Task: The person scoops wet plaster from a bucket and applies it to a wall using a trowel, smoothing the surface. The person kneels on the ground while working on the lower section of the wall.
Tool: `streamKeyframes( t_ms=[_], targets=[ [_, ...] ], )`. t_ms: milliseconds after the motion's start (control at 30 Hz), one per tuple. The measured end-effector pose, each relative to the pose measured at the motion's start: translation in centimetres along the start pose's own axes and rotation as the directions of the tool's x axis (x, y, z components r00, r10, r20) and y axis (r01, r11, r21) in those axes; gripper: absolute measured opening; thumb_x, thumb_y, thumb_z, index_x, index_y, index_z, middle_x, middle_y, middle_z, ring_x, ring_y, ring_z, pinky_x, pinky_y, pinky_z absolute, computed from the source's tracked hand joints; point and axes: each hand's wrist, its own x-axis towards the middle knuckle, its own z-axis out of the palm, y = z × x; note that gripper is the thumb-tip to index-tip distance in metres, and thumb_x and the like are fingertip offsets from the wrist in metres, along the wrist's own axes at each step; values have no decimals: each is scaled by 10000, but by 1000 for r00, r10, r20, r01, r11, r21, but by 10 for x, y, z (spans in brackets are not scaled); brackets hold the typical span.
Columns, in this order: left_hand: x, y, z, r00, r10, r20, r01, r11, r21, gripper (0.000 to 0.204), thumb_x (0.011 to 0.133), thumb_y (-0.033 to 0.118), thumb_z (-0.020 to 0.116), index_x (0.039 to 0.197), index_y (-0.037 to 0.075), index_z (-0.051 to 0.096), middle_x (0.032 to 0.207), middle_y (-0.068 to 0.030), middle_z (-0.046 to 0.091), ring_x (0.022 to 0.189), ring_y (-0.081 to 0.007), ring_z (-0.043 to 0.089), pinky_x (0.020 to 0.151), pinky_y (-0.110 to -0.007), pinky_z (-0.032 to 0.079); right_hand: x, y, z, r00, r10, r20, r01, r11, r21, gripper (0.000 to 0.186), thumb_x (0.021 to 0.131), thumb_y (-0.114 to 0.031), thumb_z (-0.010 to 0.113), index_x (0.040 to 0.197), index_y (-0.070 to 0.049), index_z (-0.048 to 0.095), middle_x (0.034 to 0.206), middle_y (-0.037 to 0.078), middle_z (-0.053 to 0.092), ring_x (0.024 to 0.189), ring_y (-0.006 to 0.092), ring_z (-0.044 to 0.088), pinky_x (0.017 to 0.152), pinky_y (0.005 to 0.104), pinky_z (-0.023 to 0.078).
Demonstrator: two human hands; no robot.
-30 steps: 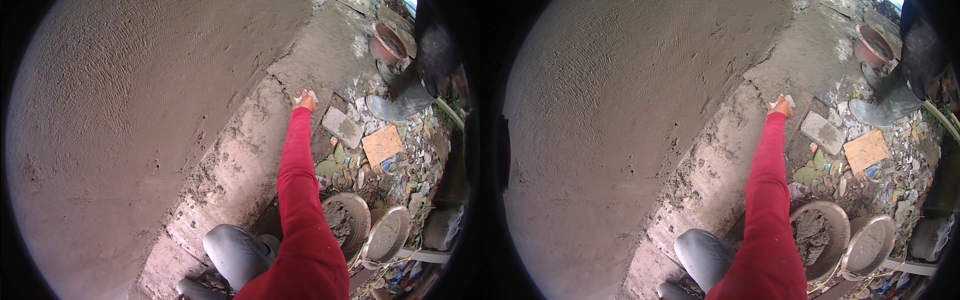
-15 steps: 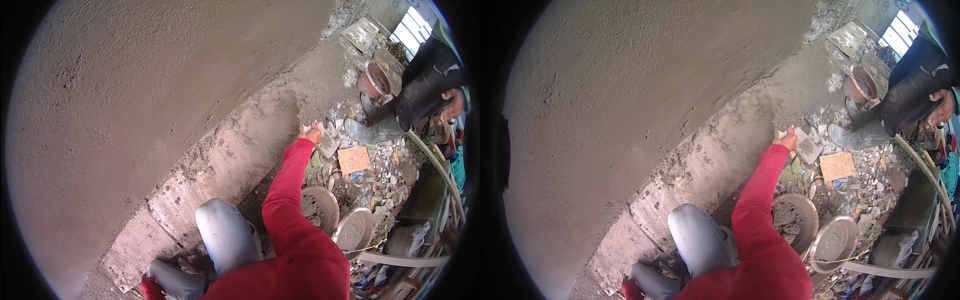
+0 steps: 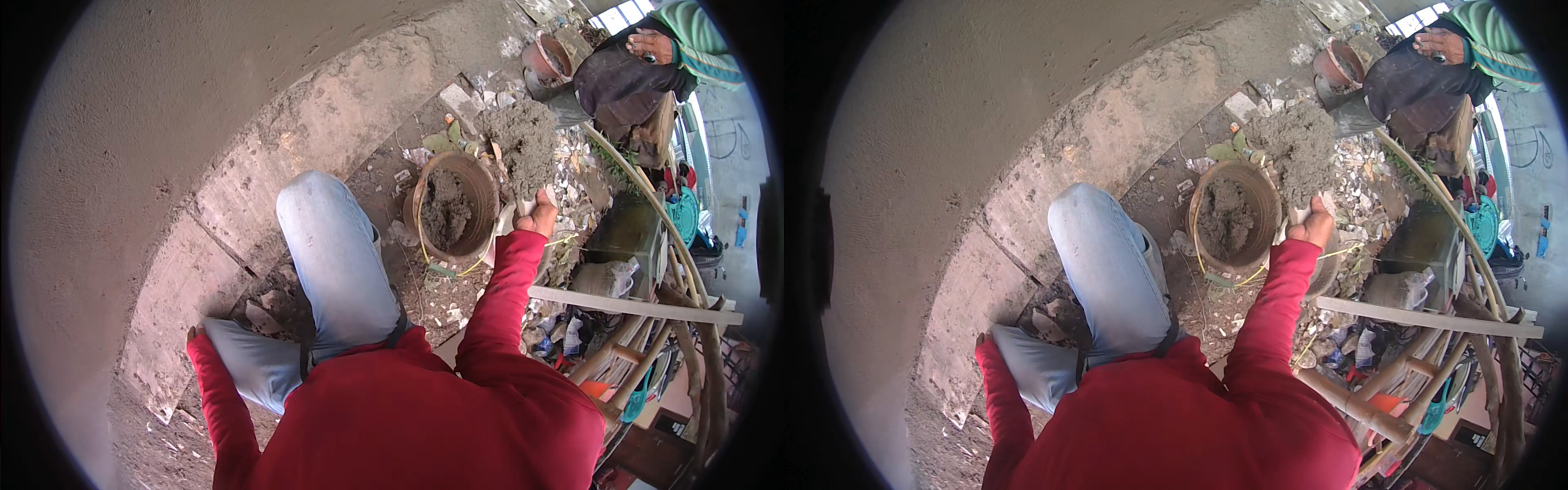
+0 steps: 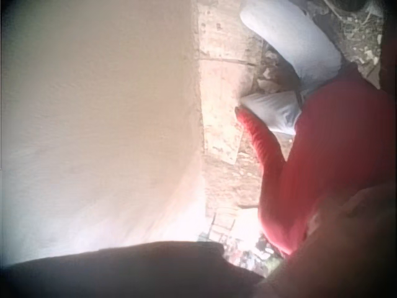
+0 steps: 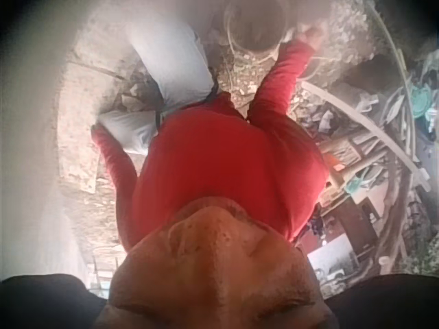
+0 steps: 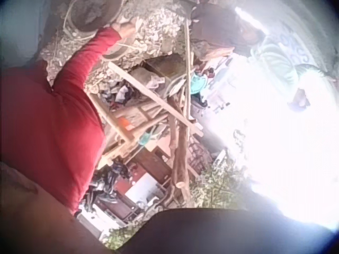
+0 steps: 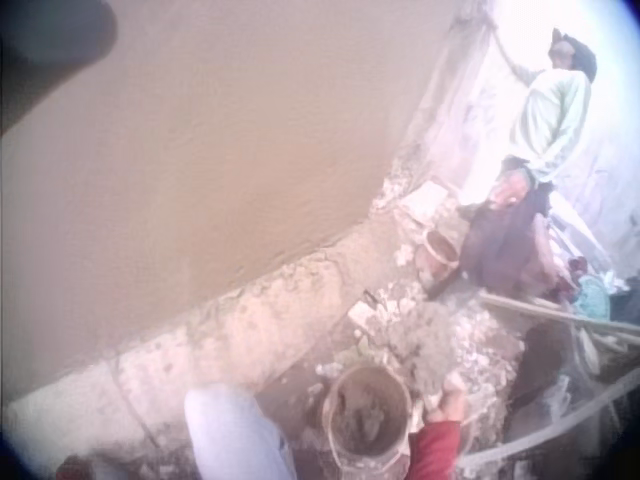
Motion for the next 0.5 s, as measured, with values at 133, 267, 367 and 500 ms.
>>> streamKeyframes(
  t_ms=[133, 267, 367, 500],
  targets=[
    [10, -3, 15, 1000, 4, 12, -3, 996, -92, 610, 885, 386, 591, 1309, -34, 466, 1257, -217, 549, 1150, -293, 531, 992, -362, 401, -58, -27, -51, 990, -112, -86, 104, 990, -95, 194, 859, -83, 593, 1037, -10, 619, 926, 76, 632, 770, 216, 614, 664, 359, 524],
    [4, 9, 18, 1000, 10, 26, -7, 994, -105, 600, 886, 385, 587, 1305, -29, 474, 1255, -214, 552, 1141, -289, 537, 985, -361, 405, -68, 12, -73, 928, -362, -91, 335, 915, -225, 299, 752, 111, 623, 1046, 60, 604, 943, 126, 626, 780, 231, 599, 675, 364, 509],
    [6, 14, 23, 999, 6, 47, -1, 995, -100, 592, 888, 384, 584, 1301, -26, 480, 1253, -212, 555, 1133, -286, 542, 981, -360, 409, -27, 42, -103, 825, -563, 52, 465, 624, -628, 377, 665, 58, 737, 1020, 94, 613, 920, 124, 654, 748, 242, 629, 699, 359, 508],
    [-12, 28, 18, 1000, 2, 23, -2, 1000, -26, 580, 888, 376, 583, 1290, -30, 490, 1241, -209, 564, 1122, -280, 548, 977, -356, 412, 5, 17, -104, 647, -737, 195, 607, 343, -717, 325, 699, 54, 713, 1002, 60, 595, 773, 83, 634, 581, 176, 580, 481, 330, 455]
  ],
)
